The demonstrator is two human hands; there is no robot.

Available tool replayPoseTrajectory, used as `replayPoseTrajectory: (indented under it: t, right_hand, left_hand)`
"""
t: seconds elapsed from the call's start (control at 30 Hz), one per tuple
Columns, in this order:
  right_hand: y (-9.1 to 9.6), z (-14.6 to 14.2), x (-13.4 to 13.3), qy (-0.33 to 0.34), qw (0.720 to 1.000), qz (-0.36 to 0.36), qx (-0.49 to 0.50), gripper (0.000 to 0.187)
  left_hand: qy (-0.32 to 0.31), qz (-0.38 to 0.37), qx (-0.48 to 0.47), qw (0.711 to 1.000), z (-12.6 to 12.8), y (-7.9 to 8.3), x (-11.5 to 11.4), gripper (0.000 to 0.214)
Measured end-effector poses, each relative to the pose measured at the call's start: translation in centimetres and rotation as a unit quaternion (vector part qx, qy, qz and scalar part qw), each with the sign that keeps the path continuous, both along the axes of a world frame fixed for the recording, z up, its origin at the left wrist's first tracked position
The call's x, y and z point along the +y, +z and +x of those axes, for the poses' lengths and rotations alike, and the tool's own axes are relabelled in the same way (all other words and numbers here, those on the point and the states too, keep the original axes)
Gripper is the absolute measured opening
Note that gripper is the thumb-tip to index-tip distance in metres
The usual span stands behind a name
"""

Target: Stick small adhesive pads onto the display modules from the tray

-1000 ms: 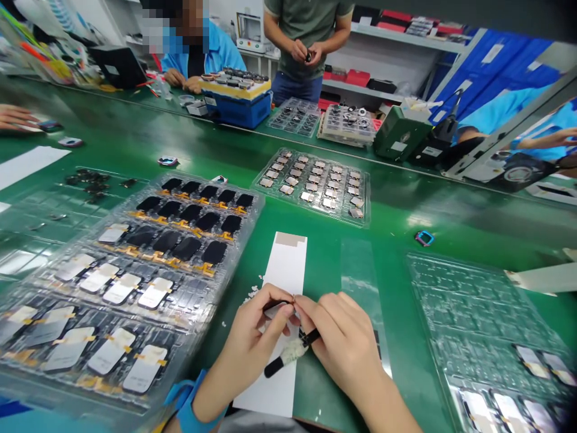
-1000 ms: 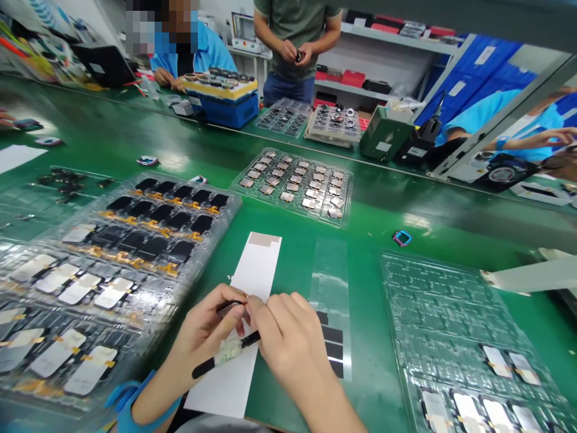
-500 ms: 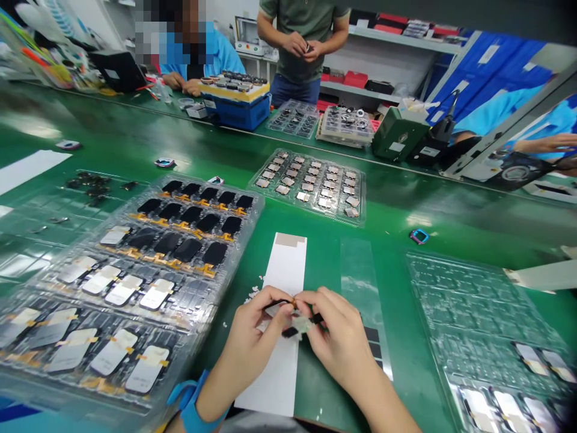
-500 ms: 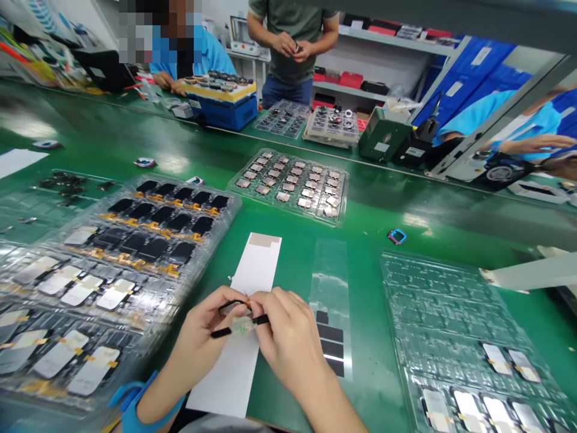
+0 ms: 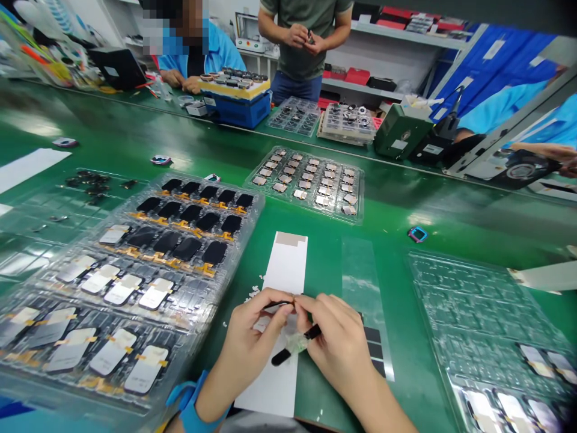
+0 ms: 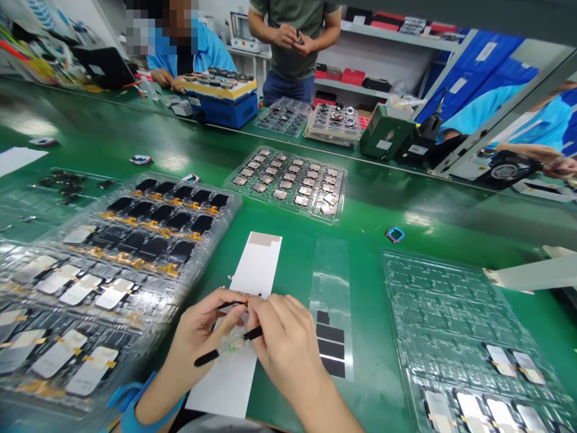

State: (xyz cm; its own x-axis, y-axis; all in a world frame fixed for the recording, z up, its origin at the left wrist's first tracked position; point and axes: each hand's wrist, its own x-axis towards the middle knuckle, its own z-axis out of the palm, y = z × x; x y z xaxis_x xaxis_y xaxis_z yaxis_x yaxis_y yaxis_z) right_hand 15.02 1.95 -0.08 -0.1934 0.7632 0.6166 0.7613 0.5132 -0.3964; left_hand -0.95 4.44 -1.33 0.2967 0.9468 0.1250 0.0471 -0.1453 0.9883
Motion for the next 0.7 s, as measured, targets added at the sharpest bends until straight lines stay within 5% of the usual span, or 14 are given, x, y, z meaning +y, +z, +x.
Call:
replayPoseTrajectory:
  t: [0.37, 0.57, 0.7]
  right_hand:
    - [0.1, 0.7, 0.4, 0.038, 0.992, -0.084, 0.086, 0.015]
    - [0.4, 0.7, 0.4, -0.013, 0.996, -0.037, 0.086, 0.013]
    - [1.2, 1.2, 0.6, -0.043, 0.967, -0.163, 0.192, 0.012]
  left_hand:
    - [0.018, 0.002, 0.013, 1.0, 0.1, 0.1, 0.1, 0.011]
    - [0.013, -0.01, 0.018, 1.0, 0.3, 0.0, 0.0, 0.011]
    - [0.025, -0.041, -0.002, 0.999, 0.3, -0.1, -0.1, 0.013]
